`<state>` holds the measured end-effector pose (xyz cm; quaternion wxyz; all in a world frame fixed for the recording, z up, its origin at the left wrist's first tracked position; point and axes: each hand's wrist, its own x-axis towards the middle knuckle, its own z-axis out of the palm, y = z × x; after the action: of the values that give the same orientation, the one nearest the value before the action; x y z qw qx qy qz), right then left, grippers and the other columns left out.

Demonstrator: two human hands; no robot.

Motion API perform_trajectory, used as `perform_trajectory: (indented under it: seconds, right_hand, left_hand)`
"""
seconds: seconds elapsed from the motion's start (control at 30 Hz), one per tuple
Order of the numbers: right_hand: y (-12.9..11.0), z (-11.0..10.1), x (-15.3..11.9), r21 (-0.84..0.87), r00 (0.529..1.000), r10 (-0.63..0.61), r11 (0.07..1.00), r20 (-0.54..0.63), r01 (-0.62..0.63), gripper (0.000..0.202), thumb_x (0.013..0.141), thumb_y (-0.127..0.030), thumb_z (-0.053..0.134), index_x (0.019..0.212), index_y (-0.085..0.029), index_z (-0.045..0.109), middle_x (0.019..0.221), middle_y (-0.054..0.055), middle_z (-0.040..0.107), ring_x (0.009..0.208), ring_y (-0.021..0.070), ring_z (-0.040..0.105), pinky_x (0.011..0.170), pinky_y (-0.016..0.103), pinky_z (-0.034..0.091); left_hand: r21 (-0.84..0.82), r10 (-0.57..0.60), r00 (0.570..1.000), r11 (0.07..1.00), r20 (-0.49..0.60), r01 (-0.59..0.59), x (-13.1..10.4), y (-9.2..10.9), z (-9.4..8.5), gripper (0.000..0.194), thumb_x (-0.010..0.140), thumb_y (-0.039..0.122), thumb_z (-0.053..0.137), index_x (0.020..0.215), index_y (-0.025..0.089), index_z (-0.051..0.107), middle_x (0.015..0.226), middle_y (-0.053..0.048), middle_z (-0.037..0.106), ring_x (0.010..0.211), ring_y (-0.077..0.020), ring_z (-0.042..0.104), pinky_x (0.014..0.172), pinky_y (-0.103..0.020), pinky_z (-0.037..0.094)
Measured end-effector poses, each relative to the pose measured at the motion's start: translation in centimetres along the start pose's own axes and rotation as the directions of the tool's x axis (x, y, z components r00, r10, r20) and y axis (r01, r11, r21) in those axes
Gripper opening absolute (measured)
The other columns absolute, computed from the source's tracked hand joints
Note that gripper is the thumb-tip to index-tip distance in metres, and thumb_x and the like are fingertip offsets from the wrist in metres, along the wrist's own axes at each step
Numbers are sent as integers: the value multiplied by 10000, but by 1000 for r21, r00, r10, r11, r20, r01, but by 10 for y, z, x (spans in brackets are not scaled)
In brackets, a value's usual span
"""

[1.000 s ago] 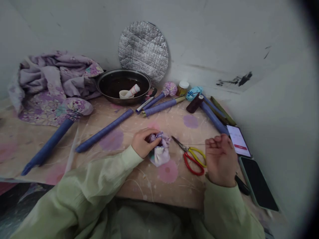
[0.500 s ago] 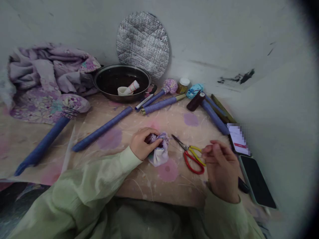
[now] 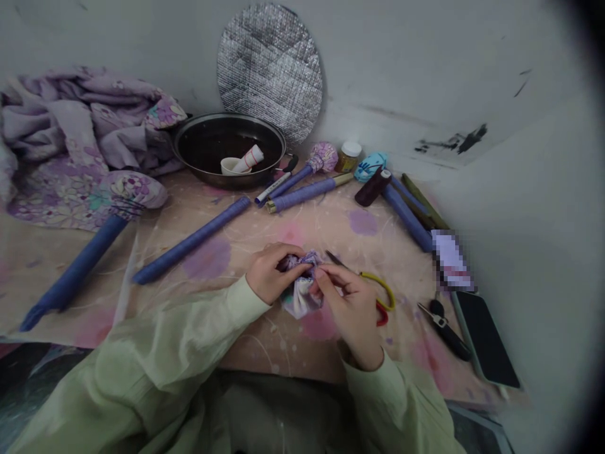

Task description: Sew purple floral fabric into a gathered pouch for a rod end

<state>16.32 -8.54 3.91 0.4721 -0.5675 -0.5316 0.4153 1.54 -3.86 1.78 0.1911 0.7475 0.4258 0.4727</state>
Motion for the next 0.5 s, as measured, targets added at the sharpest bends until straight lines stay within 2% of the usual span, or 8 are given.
perform_trajectory:
  seconds: [0.27,0.5]
  right_hand:
    - [-4,-1,2,-72,1000,-12,997,6,12,125,786,-249,566,748,-185,666,539,-20,603,497,99,554,499,218,459]
    - [-4,0,2,-72,1000,-8,997,21,9,134,799,-259,559,751,-186,659,539,-27,586,494,90,529,502,217,437]
  left_hand:
    - [17,71,997,997,-2,-71,0,1,-2,132,766,284,654,839,177,623,773,-15,692,723,-143,623,704,-291,484]
    - [26,67,998,997,-20,-66,-2,1,-2,137,749,270,671,834,176,622,770,-11,692,720,-138,620,683,-284,483]
